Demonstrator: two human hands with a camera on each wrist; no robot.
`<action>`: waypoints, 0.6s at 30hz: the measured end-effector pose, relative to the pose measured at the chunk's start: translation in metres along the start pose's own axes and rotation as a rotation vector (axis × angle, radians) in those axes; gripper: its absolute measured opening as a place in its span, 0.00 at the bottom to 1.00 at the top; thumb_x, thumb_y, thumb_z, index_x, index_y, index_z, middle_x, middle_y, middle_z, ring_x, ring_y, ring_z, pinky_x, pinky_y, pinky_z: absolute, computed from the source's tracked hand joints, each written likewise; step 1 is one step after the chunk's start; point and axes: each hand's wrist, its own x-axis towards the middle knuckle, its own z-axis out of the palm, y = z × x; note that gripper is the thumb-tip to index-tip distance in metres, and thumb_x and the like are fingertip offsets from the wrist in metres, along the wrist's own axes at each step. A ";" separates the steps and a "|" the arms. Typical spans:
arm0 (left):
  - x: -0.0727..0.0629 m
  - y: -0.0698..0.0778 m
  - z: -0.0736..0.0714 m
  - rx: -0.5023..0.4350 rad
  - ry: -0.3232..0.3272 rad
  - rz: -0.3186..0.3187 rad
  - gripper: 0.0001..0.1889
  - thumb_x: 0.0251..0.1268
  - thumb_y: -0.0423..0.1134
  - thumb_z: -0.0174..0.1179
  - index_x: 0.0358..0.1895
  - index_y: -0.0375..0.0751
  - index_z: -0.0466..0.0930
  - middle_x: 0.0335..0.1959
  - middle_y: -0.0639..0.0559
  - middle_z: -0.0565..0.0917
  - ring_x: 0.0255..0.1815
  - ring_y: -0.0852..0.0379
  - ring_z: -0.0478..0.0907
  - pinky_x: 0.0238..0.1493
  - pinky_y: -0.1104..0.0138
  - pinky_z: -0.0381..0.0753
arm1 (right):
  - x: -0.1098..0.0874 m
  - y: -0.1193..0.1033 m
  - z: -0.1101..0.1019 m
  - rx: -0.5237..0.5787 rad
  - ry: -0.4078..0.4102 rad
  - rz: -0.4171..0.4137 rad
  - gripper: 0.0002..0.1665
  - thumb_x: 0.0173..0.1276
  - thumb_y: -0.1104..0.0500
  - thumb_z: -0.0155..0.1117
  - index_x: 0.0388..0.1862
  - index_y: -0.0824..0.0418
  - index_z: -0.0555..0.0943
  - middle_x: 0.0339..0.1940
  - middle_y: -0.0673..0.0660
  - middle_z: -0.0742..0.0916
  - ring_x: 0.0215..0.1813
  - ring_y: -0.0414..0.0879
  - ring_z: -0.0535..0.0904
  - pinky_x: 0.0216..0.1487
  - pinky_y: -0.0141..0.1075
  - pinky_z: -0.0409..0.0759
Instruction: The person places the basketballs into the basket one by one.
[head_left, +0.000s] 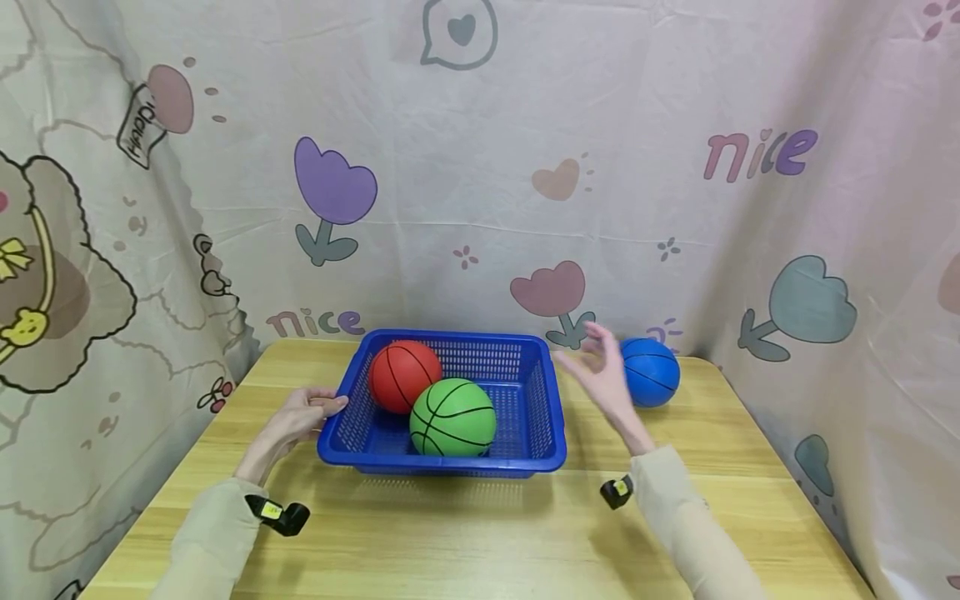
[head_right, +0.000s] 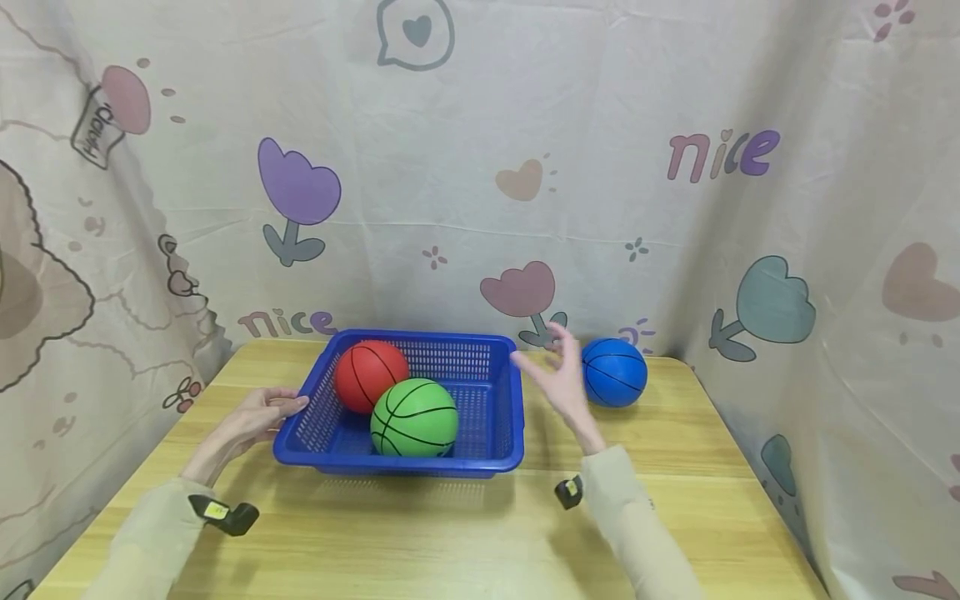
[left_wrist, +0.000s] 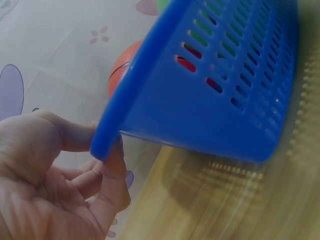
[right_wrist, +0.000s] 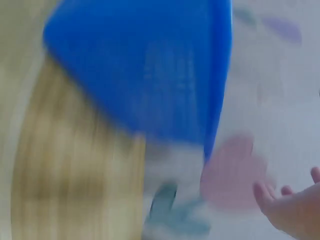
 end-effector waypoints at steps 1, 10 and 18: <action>0.000 0.000 0.000 0.002 -0.001 0.001 0.35 0.78 0.43 0.53 0.71 0.16 0.51 0.54 0.30 0.83 0.35 0.60 0.86 0.39 0.64 0.89 | 0.003 0.005 -0.010 -0.025 0.065 0.004 0.46 0.63 0.57 0.75 0.76 0.58 0.62 0.74 0.63 0.66 0.73 0.60 0.66 0.76 0.55 0.66; -0.001 0.000 -0.001 -0.014 0.002 -0.001 0.34 0.78 0.42 0.53 0.70 0.16 0.53 0.48 0.40 0.86 0.34 0.60 0.86 0.38 0.64 0.89 | 0.013 0.051 -0.076 -0.271 0.356 0.122 0.48 0.64 0.46 0.72 0.78 0.56 0.62 0.79 0.65 0.63 0.80 0.62 0.56 0.78 0.64 0.55; -0.001 0.000 0.000 -0.004 0.002 -0.001 0.35 0.78 0.43 0.53 0.71 0.16 0.52 0.51 0.35 0.85 0.35 0.60 0.86 0.38 0.64 0.89 | 0.007 0.065 -0.088 -0.417 0.227 0.209 0.55 0.67 0.43 0.67 0.83 0.56 0.50 0.85 0.65 0.51 0.85 0.64 0.30 0.79 0.69 0.40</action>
